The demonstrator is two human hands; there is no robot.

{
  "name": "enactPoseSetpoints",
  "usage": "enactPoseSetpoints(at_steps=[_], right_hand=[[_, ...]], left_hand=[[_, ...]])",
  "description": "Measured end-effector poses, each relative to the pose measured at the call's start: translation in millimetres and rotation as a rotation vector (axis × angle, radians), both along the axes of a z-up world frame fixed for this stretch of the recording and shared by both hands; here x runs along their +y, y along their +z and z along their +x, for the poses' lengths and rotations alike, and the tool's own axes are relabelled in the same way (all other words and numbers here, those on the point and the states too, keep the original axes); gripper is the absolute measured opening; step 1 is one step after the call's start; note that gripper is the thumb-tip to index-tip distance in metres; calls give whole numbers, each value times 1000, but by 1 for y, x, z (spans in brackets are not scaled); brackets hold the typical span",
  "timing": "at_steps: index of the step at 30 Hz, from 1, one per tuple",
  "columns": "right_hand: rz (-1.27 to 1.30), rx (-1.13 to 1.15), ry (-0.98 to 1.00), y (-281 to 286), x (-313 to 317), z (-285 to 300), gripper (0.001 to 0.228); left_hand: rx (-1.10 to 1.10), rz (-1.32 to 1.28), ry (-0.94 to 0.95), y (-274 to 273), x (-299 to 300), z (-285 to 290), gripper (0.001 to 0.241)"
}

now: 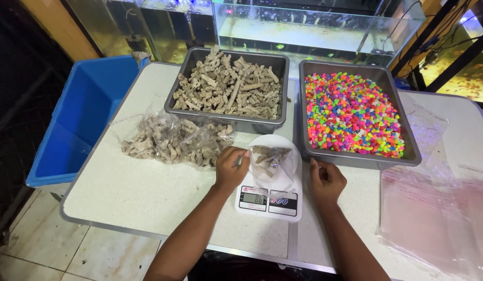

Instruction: The person picks up coral stones from a tray and place them into a plastic bag on a digital scale to weigh them.

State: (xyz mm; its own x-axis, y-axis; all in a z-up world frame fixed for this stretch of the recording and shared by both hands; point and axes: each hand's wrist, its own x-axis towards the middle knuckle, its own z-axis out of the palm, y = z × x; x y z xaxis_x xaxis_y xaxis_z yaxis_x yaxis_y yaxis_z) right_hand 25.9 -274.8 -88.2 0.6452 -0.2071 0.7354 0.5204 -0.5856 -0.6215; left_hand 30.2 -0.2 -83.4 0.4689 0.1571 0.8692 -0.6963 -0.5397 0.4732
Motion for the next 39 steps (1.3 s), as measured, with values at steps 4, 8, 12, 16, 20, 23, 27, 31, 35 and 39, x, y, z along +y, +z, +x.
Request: enactPoseSetpoints(at_steps=[4,8,12,16,20,23,27,31,35,39], right_hand=[[4,30,13,1,1,-1,13],[20,77,-1,-2,2,-1,13],[38,92,9,-5,2,-3,13],[47,96,-2,-5,2,0,12],[63,125,-6,-4,3,-2,12],[55,127,0,-4,3,-2,12],[55,131,-1,-7,3,-1,12],[66,148,-17,-8,3,-1,13],[92,169,-24,-6,4,-3,14],[107,179,-27,-8,2,-1,16]], left_hand=[[20,6,3,5,0,-3,7],[37,1,-5,5,1,-2,8],[46,-13,-11,5,0,-5,7],[55,-12,-18,7,-3,-1,7],[70,4,-9,8,-3,-1,7],[106,-37,-40,14,-2,-3,7],[157,-60,-27,5,-3,7,5],[145,-83,-16,18,-2,31,6],[160,-30,33,72,-11,53,10],[414,211,24,81,5,105,12]])
